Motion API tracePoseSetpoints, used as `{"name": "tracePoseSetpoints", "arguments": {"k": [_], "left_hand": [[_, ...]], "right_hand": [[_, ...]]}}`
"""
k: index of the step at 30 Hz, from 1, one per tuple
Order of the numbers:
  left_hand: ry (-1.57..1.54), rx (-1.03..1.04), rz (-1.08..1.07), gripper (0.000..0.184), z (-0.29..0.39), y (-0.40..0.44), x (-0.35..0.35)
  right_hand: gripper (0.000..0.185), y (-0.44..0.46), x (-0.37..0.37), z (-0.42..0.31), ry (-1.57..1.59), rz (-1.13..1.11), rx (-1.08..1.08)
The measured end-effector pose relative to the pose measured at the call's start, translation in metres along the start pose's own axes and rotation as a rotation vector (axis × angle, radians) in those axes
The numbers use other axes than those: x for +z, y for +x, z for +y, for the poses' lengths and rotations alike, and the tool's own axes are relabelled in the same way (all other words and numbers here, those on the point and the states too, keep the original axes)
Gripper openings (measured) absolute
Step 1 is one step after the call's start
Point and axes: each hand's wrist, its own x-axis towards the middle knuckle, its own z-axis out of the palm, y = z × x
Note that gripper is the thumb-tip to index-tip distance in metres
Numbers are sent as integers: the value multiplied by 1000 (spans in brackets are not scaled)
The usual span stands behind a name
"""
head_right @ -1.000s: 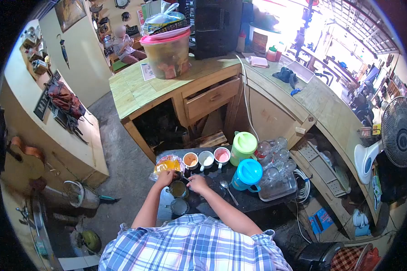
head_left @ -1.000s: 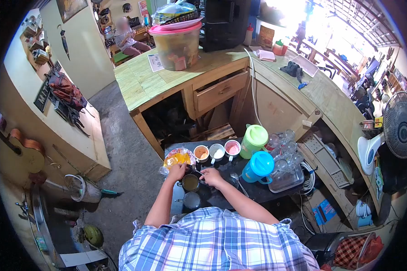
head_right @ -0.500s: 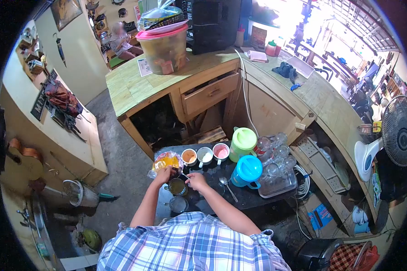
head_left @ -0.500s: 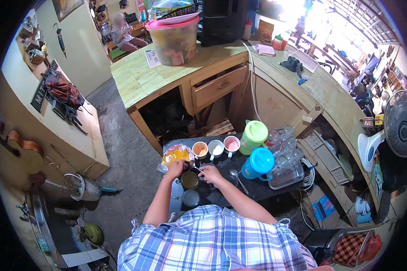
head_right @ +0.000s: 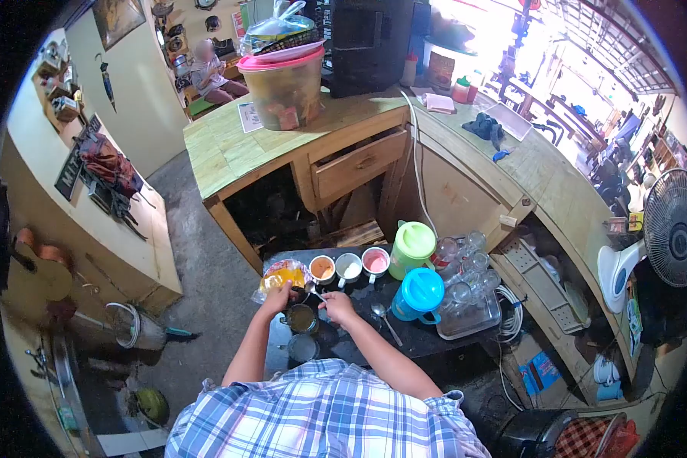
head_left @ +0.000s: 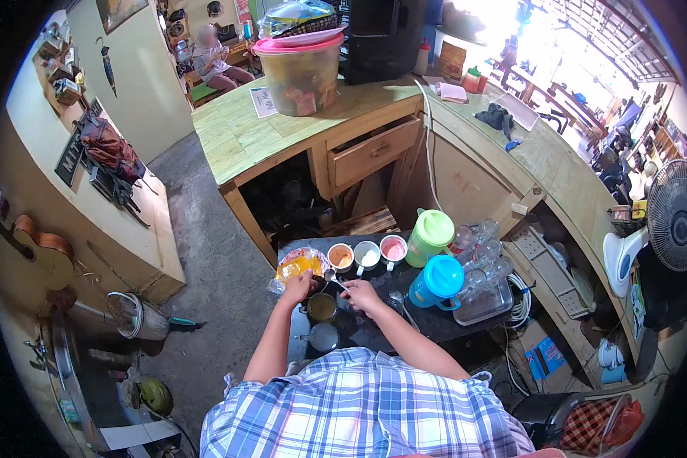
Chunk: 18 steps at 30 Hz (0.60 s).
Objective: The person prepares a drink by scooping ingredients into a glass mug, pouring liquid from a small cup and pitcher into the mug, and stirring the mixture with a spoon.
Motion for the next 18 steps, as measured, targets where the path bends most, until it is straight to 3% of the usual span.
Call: {"name": "tracePoseSetpoints", "arguments": {"k": [7,18], "left_hand": [[16,-2,48,67,-3,7,3],[-129,-128,46,71,15,-8,-3]], "right_hand": [[37,-1,5,3,-179,35,-13],[31,9,6,7,-38,-19,67]]}}
